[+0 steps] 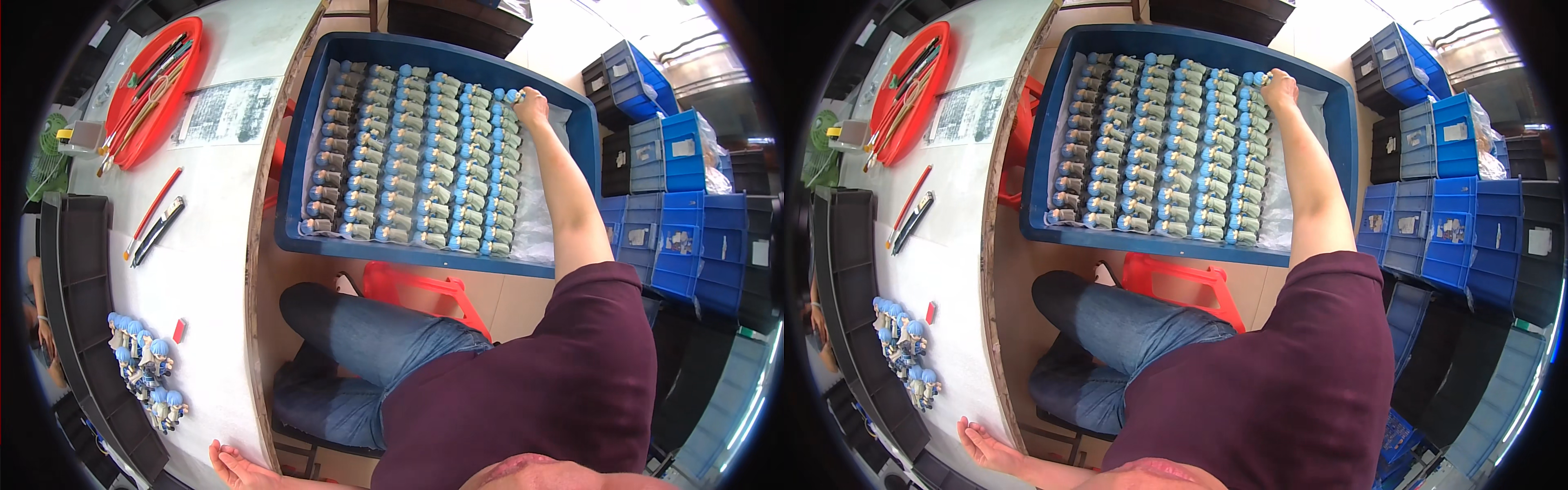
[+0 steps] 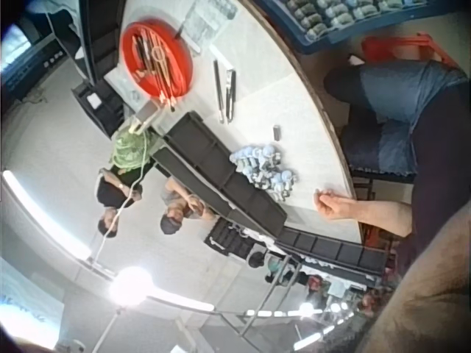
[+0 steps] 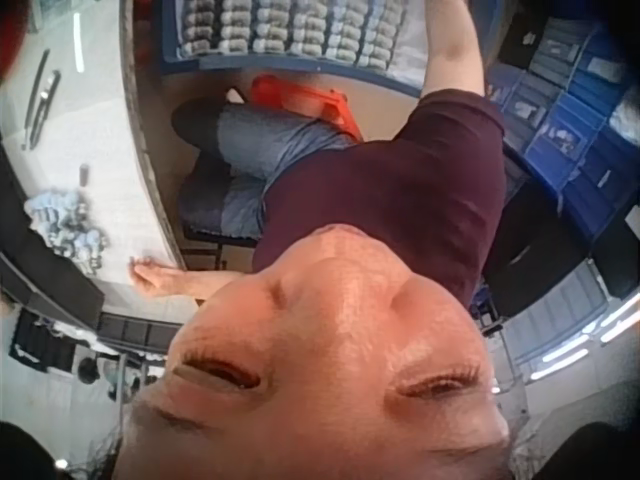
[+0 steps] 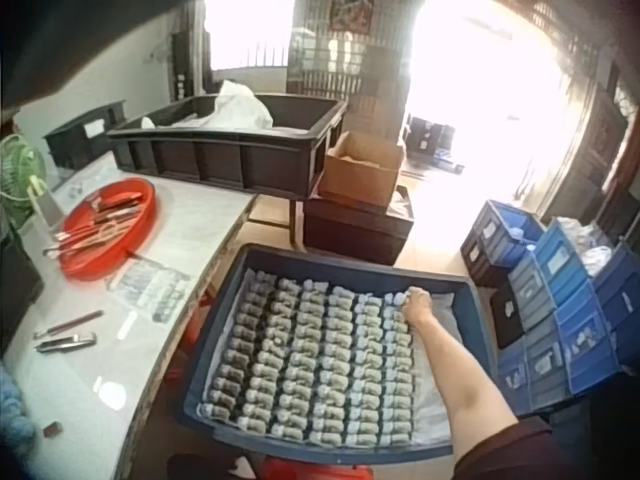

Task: The person sits at a workbench and repeatedly picks up small blue and white figurines from a pile. They manipulate the figurines with their hands, appearing to assemble or inspect them, and then place them into a blue tray filled with similar items. The process is repetitive and involves handling the small objects one at a time.

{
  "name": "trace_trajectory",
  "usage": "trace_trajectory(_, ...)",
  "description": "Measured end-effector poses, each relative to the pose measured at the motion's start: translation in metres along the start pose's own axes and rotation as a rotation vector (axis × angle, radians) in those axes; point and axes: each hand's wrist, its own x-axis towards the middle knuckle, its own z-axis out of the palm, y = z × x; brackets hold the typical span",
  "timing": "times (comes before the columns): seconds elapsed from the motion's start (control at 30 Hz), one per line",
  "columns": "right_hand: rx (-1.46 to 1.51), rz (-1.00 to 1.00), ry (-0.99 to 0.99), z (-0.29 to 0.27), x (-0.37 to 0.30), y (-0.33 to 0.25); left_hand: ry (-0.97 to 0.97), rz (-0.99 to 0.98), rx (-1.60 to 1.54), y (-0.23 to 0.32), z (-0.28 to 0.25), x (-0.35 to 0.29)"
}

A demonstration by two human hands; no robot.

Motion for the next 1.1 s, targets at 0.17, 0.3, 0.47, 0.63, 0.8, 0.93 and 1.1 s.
trace_trajectory(0.17,-0.035,-0.088,0.004,0.009,0.003,0.004,0.007,-0.008,0.012,-0.003,-0.003,0.002)
trace_trajectory(0.3,-0.046,-0.217,0.024,0.011,0.007,0.014,0.003,0.000,0.023,-0.004,-0.003,0.003)
trace_trajectory(0.47,0.067,-0.182,0.012,0.005,0.007,0.022,0.010,-0.007,0.021,-0.003,-0.001,0.002)
trace_trajectory(0.63,0.132,-0.182,0.047,0.012,0.016,0.028,0.000,-0.003,0.030,-0.003,-0.001,0.003)
trace_trajectory(0.8,0.121,-0.173,0.072,0.012,0.016,0.024,0.002,-0.003,0.020,-0.003,-0.001,0.004)
trace_trajectory(0.93,0.114,-0.282,0.075,0.005,0.020,0.030,-0.018,0.003,0.009,-0.006,-0.002,0.006)
trace_trajectory(1.1,0.243,-0.158,0.076,-0.031,-0.011,0.033,-0.012,0.022,0.007,-0.006,-0.004,0.003)
